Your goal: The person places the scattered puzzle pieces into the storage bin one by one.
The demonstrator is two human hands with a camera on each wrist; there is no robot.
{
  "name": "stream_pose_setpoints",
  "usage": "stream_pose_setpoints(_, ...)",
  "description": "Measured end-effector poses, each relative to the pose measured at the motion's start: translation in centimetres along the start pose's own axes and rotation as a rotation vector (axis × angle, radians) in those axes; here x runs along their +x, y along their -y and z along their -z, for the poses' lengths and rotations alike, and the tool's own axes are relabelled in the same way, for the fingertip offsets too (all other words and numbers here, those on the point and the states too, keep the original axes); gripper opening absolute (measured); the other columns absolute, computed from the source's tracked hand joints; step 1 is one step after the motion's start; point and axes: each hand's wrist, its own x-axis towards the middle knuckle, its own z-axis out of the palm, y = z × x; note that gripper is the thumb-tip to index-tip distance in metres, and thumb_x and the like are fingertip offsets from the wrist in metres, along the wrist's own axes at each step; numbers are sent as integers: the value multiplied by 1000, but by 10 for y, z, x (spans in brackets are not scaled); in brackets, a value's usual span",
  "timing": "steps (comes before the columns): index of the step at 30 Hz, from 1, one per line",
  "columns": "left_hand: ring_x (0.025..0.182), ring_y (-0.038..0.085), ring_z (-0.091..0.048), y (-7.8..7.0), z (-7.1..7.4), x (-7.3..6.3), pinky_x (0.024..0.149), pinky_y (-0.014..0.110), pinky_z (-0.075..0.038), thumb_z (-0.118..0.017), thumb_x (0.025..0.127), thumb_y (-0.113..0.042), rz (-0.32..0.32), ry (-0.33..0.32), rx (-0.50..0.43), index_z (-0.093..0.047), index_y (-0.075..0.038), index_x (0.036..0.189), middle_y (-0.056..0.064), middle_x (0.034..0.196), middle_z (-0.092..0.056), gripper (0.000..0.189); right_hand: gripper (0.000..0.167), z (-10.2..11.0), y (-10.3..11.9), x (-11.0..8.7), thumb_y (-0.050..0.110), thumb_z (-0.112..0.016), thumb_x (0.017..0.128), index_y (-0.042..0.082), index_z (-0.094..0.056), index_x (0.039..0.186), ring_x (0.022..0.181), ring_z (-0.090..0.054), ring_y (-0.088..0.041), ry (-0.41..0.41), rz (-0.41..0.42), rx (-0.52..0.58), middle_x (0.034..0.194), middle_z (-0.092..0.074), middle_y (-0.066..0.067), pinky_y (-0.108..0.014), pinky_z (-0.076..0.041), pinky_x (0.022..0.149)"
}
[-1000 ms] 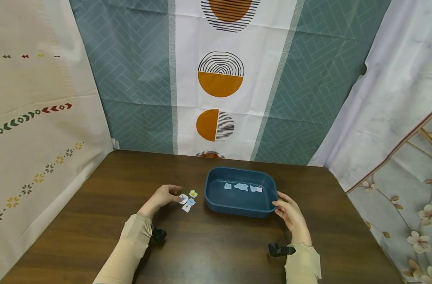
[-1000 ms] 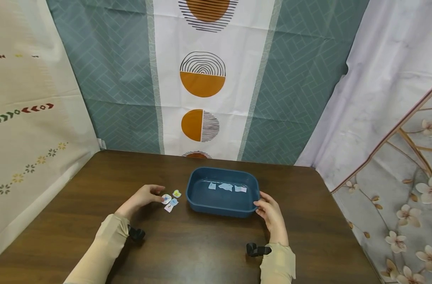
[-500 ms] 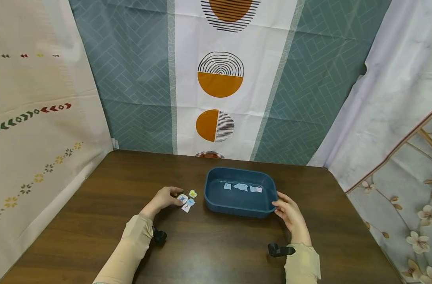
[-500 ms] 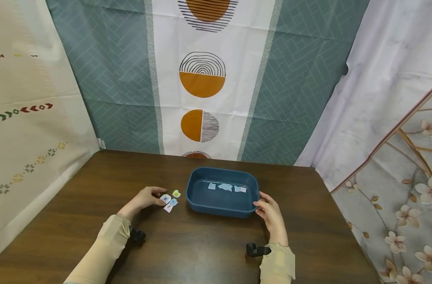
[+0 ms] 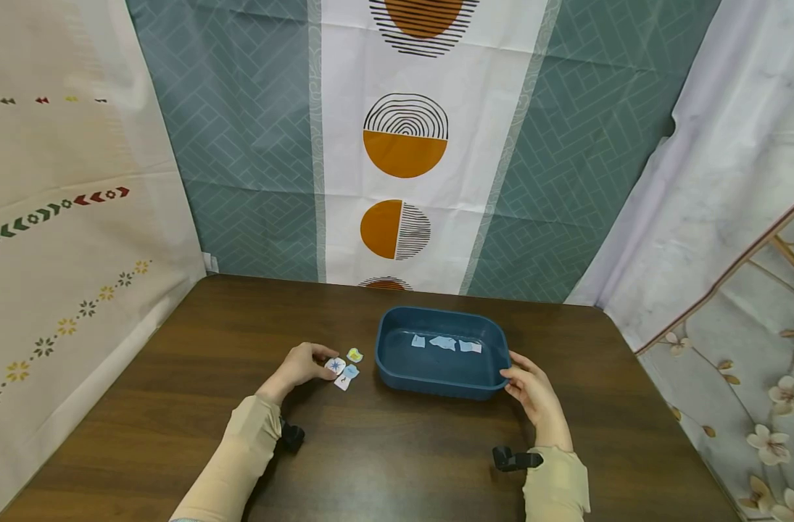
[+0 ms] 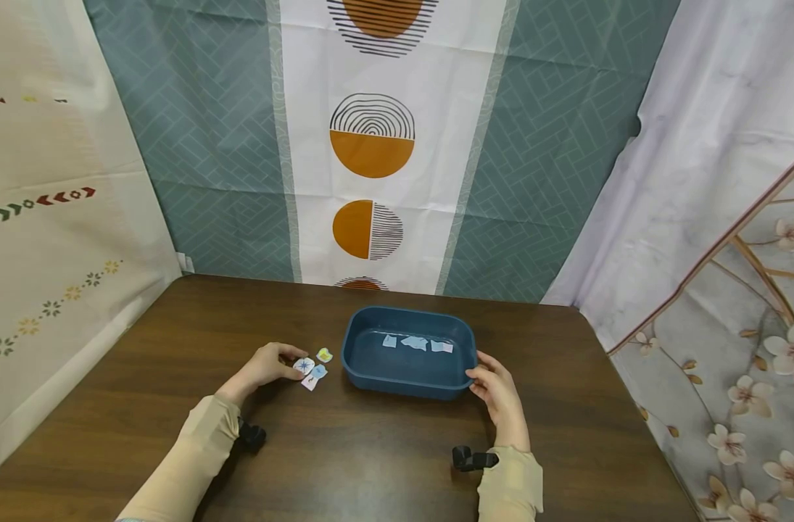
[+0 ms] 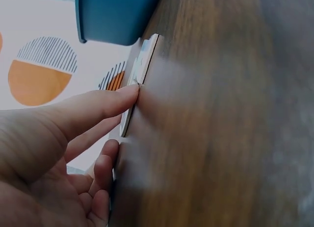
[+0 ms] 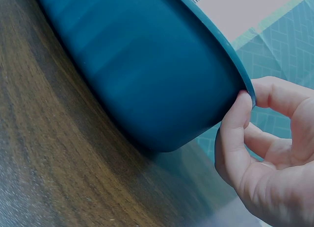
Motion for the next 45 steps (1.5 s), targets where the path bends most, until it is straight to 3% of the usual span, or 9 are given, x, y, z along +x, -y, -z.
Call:
stream_pose_setpoints(5,87,21,-55,3,1,-2,72,28,-44,-85,71,-10,-16,-10,18,-75,-2,104,13,100,-68,36,65,0,0,0,-1,-53,92,-3,-27,151,65,-54,-2,-2,-2,-2,83,-61,11,-16,-47,64)
stream_pose_setpoints(11,81,17,-59,4,6,-6,70,28,-48,-84,75,-15,-9,15,-88,-73,1,106,14,102,-70,37,66,0,0,1,-1,-54,92,-3,-27,151,65,-53,-2,-5,-11,-2,81,-59,12,-16,-46,64)
stream_pose_setpoints(15,90,21,-66,7,11,-7,80,34,-53,-81,79,-15,7,28,-164,-69,5,112,18,108,-70,40,66,0,0,0,-1,-55,91,-3,-27,151,65,-53,-2,-6,-9,13,82,-60,11,-16,-46,64)
stream_pose_setpoints(20,101,27,-65,10,16,-7,87,38,-52,-78,82,-15,54,24,-227,-64,7,118,22,113,-68,44,65,0,0,0,-2,-54,91,-3,-27,151,65,-54,-1,-8,-8,18,85,-61,10,-15,-46,63)
stream_pose_setpoints(29,97,23,-64,20,17,-4,78,28,-50,-73,86,-9,89,-21,-268,-56,11,124,29,117,-65,47,71,0,0,-1,0,-63,88,-3,-29,150,63,-53,-2,-13,-4,43,82,-60,10,-16,-47,62)
stream_pose_setpoints(36,97,22,-62,27,15,-3,78,27,-50,-72,87,-9,103,-40,-290,-55,12,125,29,118,-63,47,64,0,0,-1,-2,-53,91,-3,-28,150,63,-52,-1,-10,-2,18,80,-59,11,-15,-46,63)
stream_pose_setpoints(45,96,16,-61,31,17,-1,78,23,-50,-71,87,-7,122,-19,-350,-53,12,130,31,125,-60,50,67,1,-1,-1,-1,-56,90,-4,-27,150,64,-53,-1,-5,6,19,81,-60,12,-15,-47,64)
